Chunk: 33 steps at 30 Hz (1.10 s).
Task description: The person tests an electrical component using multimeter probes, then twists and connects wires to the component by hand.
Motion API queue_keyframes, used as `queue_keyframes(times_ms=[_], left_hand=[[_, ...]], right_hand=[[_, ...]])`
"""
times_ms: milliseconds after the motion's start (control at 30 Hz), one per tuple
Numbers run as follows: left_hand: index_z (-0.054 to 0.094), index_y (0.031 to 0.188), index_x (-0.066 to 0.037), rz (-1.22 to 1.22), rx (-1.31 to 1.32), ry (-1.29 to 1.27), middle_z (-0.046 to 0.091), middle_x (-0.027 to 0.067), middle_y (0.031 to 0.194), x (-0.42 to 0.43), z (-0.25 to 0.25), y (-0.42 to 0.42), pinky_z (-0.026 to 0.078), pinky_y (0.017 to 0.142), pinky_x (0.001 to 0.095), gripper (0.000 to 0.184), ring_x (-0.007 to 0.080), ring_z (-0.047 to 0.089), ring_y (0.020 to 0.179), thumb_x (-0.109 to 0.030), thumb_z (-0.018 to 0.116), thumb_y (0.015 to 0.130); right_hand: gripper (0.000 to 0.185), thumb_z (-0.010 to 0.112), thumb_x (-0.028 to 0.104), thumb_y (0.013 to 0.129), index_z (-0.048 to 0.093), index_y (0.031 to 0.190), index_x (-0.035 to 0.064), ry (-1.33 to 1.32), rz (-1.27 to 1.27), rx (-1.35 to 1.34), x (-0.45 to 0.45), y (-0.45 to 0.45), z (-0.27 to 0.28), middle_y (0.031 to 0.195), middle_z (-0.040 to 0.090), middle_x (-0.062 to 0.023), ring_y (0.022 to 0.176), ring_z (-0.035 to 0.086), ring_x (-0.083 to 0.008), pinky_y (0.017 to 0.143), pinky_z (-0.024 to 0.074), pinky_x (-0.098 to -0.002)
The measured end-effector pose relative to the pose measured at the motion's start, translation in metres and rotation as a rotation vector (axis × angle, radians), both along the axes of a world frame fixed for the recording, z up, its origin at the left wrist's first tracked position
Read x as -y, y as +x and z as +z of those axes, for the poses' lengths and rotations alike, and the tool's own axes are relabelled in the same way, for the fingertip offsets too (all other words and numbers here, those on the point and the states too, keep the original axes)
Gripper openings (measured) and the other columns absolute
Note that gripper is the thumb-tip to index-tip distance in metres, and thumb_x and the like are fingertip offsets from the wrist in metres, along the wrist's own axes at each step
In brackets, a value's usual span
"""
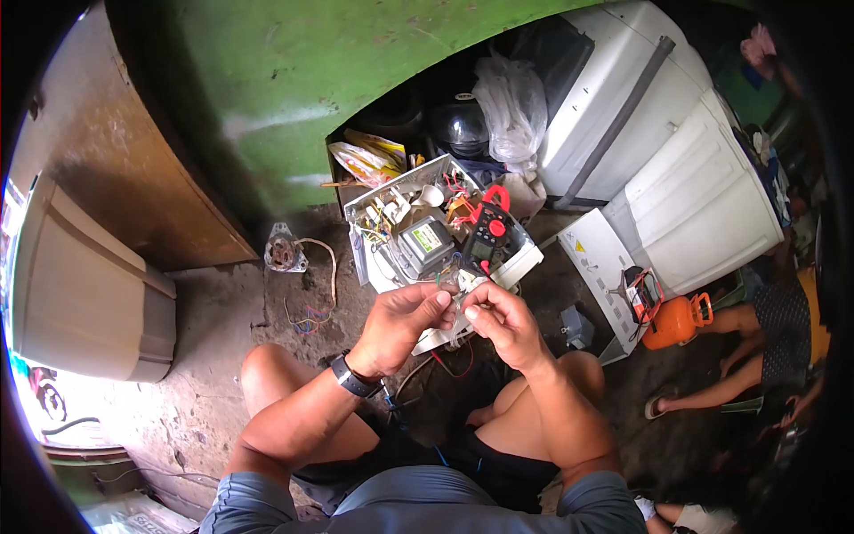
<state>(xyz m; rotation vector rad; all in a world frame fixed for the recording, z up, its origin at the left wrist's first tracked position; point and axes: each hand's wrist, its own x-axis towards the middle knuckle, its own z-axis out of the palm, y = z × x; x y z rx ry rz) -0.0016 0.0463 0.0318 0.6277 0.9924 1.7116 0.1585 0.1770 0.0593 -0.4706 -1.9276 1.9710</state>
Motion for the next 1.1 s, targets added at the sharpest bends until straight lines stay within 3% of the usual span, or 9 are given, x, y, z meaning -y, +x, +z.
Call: queue_keyframes(times_ms=[433, 533, 600, 733, 800, 900, 1100], left_hand=[[0.069, 0.123, -0.001, -0.047, -0.153, -0.049, 0.071, 0.0020, 0.095, 0.006, -0.005, -0.007, 0.054, 0.082, 0.0279, 0.027, 0.0098, 0.064, 0.086, -0.017, 0.065, 0.101], [0.068, 0.123, 0.000, -0.063, -0.193, -0.066, 0.071, 0.0017, 0.095, 0.006, -0.004, -0.009, 0.053, 0.082, 0.0273, 0.028, 0.0094, 0.063, 0.086, -0.017, 0.065, 0.101], [0.068, 0.124, -0.001, -0.067, -0.167, -0.057, 0.071, 0.0018, 0.095, 0.005, -0.007, -0.009, 0.053, 0.082, 0.0273, 0.028, 0.0093, 0.063, 0.087, -0.017, 0.064, 0.102], [0.068, 0.118, 0.002, -0.005, -0.108, -0.029, 0.067, 0.0005, 0.089, 0.003, -0.002, -0.004, 0.051, 0.075, 0.0253, 0.027, 0.0085, 0.060, 0.080, -0.018, 0.064, 0.102], [0.068, 0.124, -0.002, 0.017, 0.037, -0.006, 0.071, 0.0015, 0.095, 0.003, -0.006, -0.006, 0.054, 0.082, 0.0283, 0.027, 0.0102, 0.064, 0.087, -0.016, 0.064, 0.102], [0.068, 0.124, -0.003, 0.060, 0.066, -0.009, 0.070, 0.0011, 0.095, 0.002, -0.010, -0.006, 0.055, 0.083, 0.0294, 0.027, 0.0103, 0.065, 0.087, -0.015, 0.065, 0.101], [0.064, 0.124, 0.001, 0.067, 0.072, 0.011, 0.070, 0.0039, 0.101, 0.001, -0.010, -0.002, 0.055, 0.084, 0.0278, 0.031, 0.0104, 0.065, 0.089, -0.019, 0.065, 0.102]], right_hand=[[0.010, 0.066, 0.010, 0.098, 0.061, 0.102, 0.0020, -0.097, 0.002, -0.018, -0.002, -0.009, -0.013, 0.092, 0.058, 0.0032, 0.079, 0.050, -0.0017, 0.069, 0.0425, -0.0195], [0.009, 0.066, 0.012, 0.097, 0.061, 0.099, 0.0042, -0.087, -0.036, -0.002, -0.001, -0.010, -0.013, 0.083, 0.056, 0.0037, 0.068, 0.045, -0.0034, 0.062, 0.0382, -0.0201], [0.009, 0.065, 0.010, 0.098, 0.061, 0.101, 0.0027, -0.073, -0.042, -0.007, 0.002, -0.010, -0.008, 0.087, 0.056, 0.0053, 0.076, 0.048, -0.0004, 0.065, 0.0392, -0.0188], [0.010, 0.065, 0.012, 0.099, 0.062, 0.101, 0.0027, 0.039, -0.032, 0.011, 0.004, -0.009, -0.007, 0.087, 0.056, 0.0053, 0.074, 0.047, 0.0001, 0.064, 0.0380, -0.0184], [0.012, 0.067, 0.012, 0.098, 0.061, 0.100, 0.0024, 0.048, -0.025, 0.032, 0.003, -0.008, -0.006, 0.086, 0.056, 0.0052, 0.072, 0.046, 0.0003, 0.062, 0.0381, -0.0186], [0.013, 0.069, 0.012, 0.096, 0.062, 0.099, 0.0023, 0.056, 0.002, 0.045, 0.003, -0.007, -0.010, 0.084, 0.056, 0.0055, 0.070, 0.046, 0.0007, 0.061, 0.0385, -0.0183], [0.010, 0.069, 0.009, 0.096, 0.061, 0.099, 0.0028, 0.079, -0.028, 0.064, 0.009, -0.011, -0.019, 0.087, 0.058, 0.0032, 0.075, 0.049, -0.0017, 0.065, 0.0411, -0.0203]])
